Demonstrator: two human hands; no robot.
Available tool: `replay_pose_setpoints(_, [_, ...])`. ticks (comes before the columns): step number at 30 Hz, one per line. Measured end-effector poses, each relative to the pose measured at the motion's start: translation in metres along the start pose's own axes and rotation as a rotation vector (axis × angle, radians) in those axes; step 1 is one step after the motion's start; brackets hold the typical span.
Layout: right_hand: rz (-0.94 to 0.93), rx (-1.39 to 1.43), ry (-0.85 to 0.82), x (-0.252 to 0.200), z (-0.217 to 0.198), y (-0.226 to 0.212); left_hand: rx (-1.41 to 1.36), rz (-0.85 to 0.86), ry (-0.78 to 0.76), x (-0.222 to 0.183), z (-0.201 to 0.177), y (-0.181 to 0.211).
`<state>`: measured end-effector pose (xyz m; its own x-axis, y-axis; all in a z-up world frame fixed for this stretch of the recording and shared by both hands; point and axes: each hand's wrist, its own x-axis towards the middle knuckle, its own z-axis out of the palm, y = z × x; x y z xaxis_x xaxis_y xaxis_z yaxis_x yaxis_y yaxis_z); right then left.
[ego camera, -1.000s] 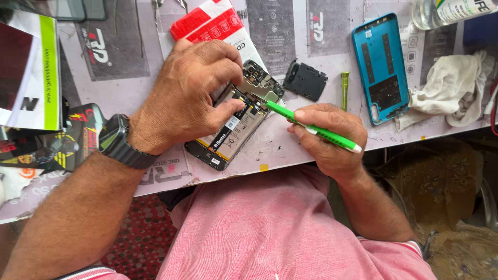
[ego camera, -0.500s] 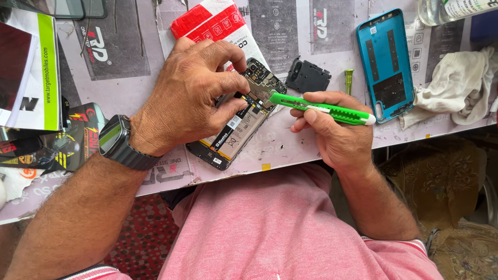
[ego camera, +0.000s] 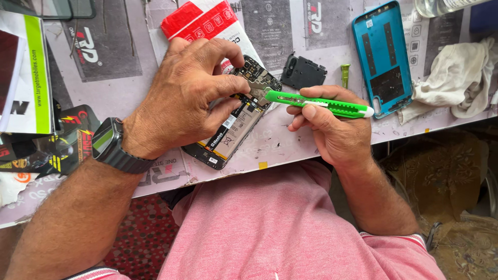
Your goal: The person disassembles a smartphone by removing the back cover and detaching internal components. They use a green utility knife to pry open the casing and disconnect the battery and camera modules. The person then reassembles the phone by reconnecting the components and snapping the back cover back into place.
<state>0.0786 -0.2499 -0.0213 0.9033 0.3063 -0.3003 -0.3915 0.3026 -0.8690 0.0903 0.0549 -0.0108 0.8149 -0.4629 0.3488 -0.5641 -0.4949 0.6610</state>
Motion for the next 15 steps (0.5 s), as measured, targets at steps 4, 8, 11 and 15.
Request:
replay_pose_setpoints(4, [-0.14,-0.124,-0.053,-0.008,-0.003,-0.001,0.0,-0.007,-0.008,0.001,0.0,0.0])
replay_pose_setpoints(8, [-0.206,-0.432,-0.031,-0.019,-0.002,-0.003,0.0,-0.011,-0.011,-0.001,-0.001,0.001])
replay_pose_setpoints(11, [-0.232,-0.57,-0.011,-0.021,-0.001,-0.002,-0.004,-0.015,-0.01,0.0,-0.001,0.001])
replay_pose_setpoints(15, [-0.208,-0.521,-0.014,-0.021,0.0,-0.003,-0.002,-0.016,-0.006,0.0,-0.001,0.002])
